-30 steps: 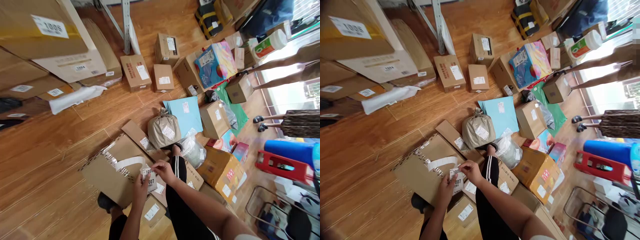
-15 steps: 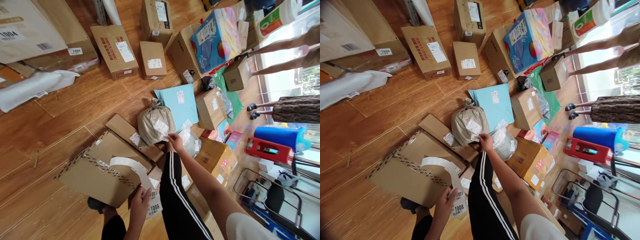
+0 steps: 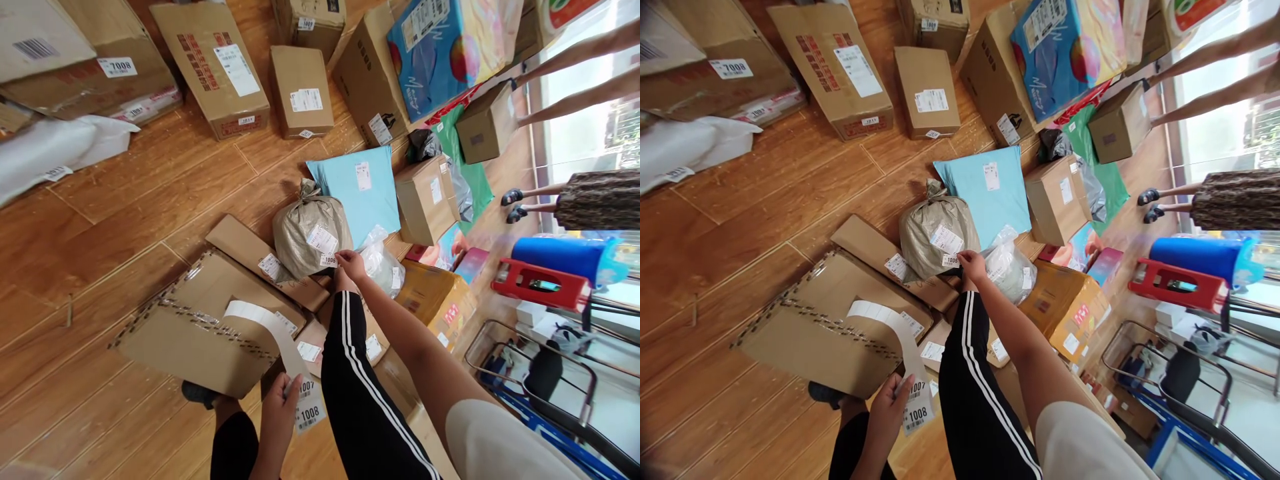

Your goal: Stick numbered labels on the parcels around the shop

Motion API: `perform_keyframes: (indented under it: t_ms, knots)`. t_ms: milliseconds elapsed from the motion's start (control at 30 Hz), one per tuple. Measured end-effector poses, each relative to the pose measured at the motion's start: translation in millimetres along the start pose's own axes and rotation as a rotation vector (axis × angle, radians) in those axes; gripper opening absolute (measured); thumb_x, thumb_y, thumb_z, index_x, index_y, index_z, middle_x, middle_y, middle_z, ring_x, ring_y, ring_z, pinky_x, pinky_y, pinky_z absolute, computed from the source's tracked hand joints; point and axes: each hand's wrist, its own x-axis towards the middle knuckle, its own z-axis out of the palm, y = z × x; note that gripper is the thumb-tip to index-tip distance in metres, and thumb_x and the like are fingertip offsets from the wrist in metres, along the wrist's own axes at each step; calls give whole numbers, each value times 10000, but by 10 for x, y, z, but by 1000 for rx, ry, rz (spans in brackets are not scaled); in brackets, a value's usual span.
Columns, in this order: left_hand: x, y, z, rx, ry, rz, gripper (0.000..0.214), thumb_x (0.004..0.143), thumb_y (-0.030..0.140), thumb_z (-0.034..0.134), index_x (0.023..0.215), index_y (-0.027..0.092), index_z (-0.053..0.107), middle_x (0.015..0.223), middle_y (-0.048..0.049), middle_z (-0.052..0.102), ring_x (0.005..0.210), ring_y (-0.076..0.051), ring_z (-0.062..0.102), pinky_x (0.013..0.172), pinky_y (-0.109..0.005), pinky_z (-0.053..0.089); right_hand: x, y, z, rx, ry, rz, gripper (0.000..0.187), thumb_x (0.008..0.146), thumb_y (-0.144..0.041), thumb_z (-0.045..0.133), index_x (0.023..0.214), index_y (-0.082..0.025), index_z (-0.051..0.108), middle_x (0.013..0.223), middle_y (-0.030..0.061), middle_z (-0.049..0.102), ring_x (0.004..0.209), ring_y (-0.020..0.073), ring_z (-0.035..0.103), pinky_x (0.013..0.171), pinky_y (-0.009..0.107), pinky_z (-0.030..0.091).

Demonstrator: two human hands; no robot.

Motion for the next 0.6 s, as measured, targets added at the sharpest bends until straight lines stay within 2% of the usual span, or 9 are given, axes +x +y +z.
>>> perform_keyframes:
  t_ms: [167, 300, 400, 467, 600]
  knots:
    - [-27, 66, -5, 14, 5, -12, 514, 760, 666, 537, 598, 214, 353, 518, 56, 382, 521, -118, 395, 503, -211, 322, 1, 24, -10, -45, -14, -7, 290, 792, -394, 604, 901, -145, 704, 840, 72, 730, 726, 167, 664, 699, 281, 529]
    - [-30, 72, -1, 9, 22, -7, 524, 758, 669, 536, 598, 217, 324, 513, 61, 364, 519, -114, 385, 509, -210, 323, -15, 142, -18, -141, -74, -12, 234, 711, -297, 719, 906, -167, 717, 803, 37, 717, 735, 157, 650, 725, 273, 514]
    - [15, 11, 23, -34, 16, -33, 534, 736, 696, 539, 603, 217, 342, 518, 57, 393, 525, -118, 408, 514, -211, 341, 8, 341, 19, -247, -89, 11, 145, 675, -205, 762, 802, -164, 705, 711, 6, 674, 689, 140, 614, 735, 285, 505]
    - [73, -63, 67, -93, 11, -68, 544, 719, 714, 544, 609, 218, 349, 527, 56, 407, 526, -119, 423, 512, -212, 353, 56, 531, 79, -313, -67, 40, 104, 739, -221, 739, 773, -149, 672, 716, -4, 652, 698, 131, 604, 752, 309, 508]
    - [229, -302, 241, -218, 55, -139, 594, 681, 758, 546, 602, 221, 304, 520, 65, 349, 499, -106, 388, 486, -209, 340, 194, 967, 285, -392, 10, 97, 186, 888, -311, 614, 851, -129, 631, 839, 11, 648, 773, 132, 621, 759, 331, 526]
